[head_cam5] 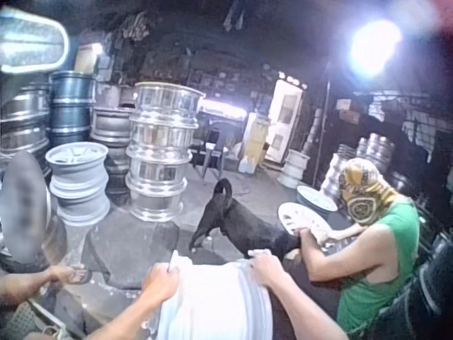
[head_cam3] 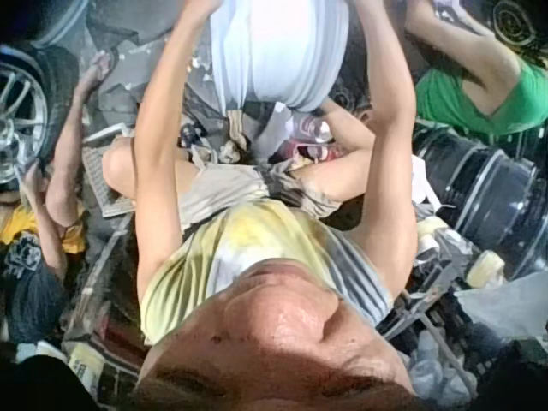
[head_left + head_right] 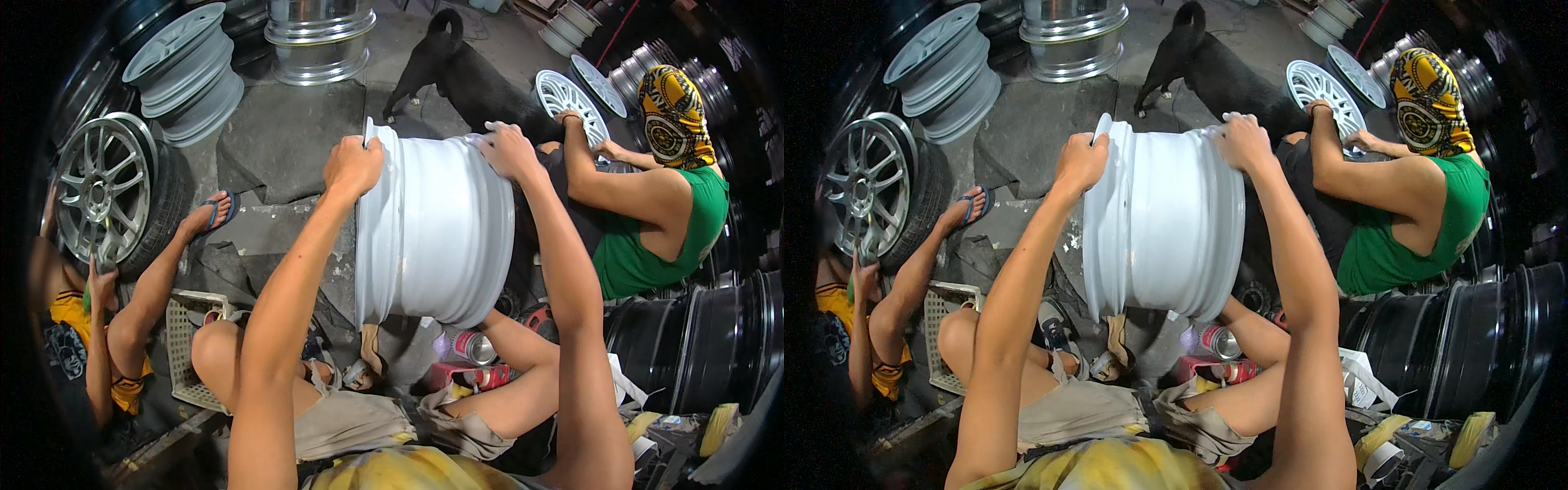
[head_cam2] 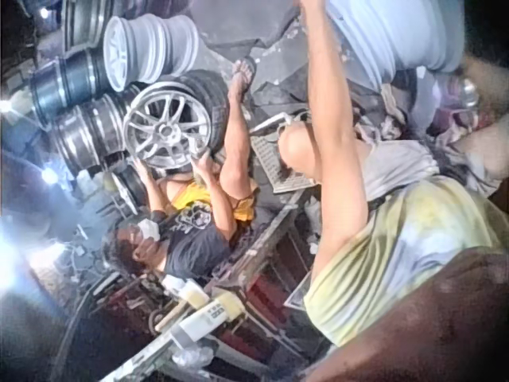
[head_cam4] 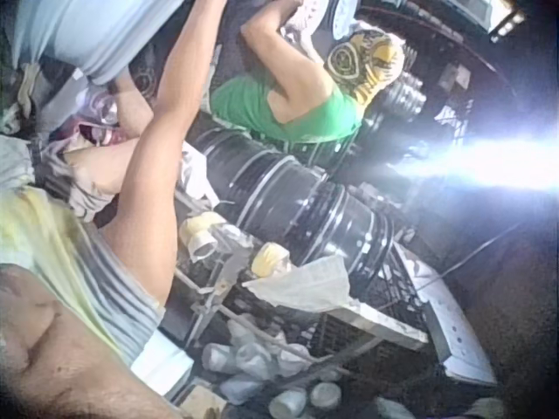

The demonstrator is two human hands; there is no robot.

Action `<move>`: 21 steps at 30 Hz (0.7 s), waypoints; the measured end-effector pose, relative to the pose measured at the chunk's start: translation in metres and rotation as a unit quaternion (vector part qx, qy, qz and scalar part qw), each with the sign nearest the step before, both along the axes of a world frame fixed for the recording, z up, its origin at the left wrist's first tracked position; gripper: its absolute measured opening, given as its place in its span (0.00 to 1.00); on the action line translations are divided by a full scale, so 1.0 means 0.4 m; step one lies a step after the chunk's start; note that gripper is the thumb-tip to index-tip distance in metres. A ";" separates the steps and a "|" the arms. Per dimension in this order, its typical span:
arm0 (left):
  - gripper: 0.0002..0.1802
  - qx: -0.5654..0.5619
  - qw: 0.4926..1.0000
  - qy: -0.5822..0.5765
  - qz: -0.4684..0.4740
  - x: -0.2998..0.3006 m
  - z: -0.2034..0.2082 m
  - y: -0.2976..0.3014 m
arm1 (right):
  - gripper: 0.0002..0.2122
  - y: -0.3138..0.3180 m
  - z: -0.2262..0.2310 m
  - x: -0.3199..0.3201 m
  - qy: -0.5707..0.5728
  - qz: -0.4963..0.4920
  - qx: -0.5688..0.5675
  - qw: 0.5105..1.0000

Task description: The person sits on the floor and uses a sanding block to smooth the surface of a white-painted wheel rim. They rotate the rim to access different areas and continue sanding the outer barrel and face of the rim throughout the clip.

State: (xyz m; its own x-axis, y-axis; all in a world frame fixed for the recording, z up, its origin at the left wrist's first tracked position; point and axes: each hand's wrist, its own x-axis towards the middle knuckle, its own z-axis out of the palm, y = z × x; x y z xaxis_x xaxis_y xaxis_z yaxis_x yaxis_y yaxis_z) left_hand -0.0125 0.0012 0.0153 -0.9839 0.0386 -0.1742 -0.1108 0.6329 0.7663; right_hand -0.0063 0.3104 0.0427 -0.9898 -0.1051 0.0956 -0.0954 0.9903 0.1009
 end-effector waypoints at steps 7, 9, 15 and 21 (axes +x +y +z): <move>0.30 -0.061 0.997 -0.029 0.027 -0.132 0.001 -0.037 | 0.14 -0.154 -0.019 0.256 0.213 0.013 -0.077 0.974; 0.29 -0.048 0.998 -0.035 0.031 -0.165 -0.005 0.028 | 0.18 -0.190 -0.092 0.495 0.248 -0.046 -0.109 0.961; 0.29 -0.055 0.997 -0.047 0.035 -0.184 0.021 0.031 | 0.20 -0.282 -0.250 0.867 0.113 -0.090 -0.214 0.966; 0.28 -0.067 0.995 -0.055 0.046 -0.199 0.026 0.009 | 0.20 -0.264 -0.100 0.670 0.280 -0.017 -0.083 0.956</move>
